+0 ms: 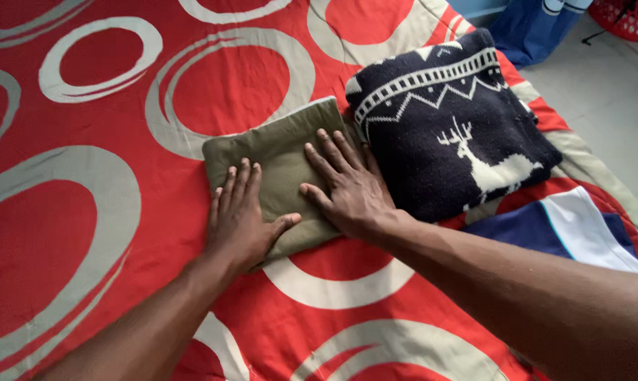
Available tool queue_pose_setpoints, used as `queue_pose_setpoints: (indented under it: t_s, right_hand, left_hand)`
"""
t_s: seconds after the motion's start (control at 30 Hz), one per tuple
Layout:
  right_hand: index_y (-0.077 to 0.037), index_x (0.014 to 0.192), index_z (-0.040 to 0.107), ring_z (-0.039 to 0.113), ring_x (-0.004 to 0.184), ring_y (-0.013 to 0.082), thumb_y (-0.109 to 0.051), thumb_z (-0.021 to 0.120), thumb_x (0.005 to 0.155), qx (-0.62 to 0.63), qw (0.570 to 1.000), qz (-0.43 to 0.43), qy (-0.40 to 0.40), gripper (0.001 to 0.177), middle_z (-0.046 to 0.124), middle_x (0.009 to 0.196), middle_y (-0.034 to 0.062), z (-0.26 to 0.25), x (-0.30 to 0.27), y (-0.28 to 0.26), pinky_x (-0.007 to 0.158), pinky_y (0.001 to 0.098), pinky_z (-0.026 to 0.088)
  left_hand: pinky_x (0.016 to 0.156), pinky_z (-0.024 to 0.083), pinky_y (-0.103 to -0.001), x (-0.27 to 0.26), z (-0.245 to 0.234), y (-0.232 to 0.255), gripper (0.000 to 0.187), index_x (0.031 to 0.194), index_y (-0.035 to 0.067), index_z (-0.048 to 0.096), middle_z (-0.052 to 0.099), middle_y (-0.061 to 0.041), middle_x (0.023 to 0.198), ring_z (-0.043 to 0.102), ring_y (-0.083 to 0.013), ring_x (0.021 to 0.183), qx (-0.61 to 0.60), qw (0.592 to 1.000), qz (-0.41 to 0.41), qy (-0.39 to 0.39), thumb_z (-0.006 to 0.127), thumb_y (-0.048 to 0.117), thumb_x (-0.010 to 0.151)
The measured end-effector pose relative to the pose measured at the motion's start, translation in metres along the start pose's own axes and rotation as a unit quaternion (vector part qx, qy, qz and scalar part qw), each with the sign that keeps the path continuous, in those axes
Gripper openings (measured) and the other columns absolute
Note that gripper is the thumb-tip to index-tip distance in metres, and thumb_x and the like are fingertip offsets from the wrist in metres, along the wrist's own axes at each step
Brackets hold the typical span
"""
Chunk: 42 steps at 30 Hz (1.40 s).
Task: The person picks up a shirt and a pair of shorts from a suitcase on a bed, smooths them out, and folds them on the bed.
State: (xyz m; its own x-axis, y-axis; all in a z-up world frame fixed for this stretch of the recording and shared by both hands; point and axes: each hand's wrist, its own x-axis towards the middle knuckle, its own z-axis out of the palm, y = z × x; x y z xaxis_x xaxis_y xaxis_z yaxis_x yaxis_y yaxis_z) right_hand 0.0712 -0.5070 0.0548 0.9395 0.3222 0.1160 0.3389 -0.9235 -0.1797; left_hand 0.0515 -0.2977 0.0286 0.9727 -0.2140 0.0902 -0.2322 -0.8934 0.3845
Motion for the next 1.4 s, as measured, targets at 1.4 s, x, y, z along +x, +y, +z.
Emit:
queue_pose_setpoints:
  t_s: [1.4]
  right_hand:
    - [-0.01, 0.16, 0.032, 0.014, 0.159, 0.0255, -0.054, 0.04, 0.105, 0.003, 0.984, 0.09, 0.151, 0.071, 0.018, 0.173, 0.0092, 0.021, -0.023, -0.026, 0.123, 0.0492, 0.014]
  left_hand:
    - [0.123, -0.005, -0.063, 0.024, -0.049, 0.006, 0.166, 0.162, 0.016, -0.013, -0.022, -0.005, 0.171, -0.025, -0.0405, 0.153, 0.028, 0.967, -0.17, -0.187, 0.077, 0.091, 0.045]
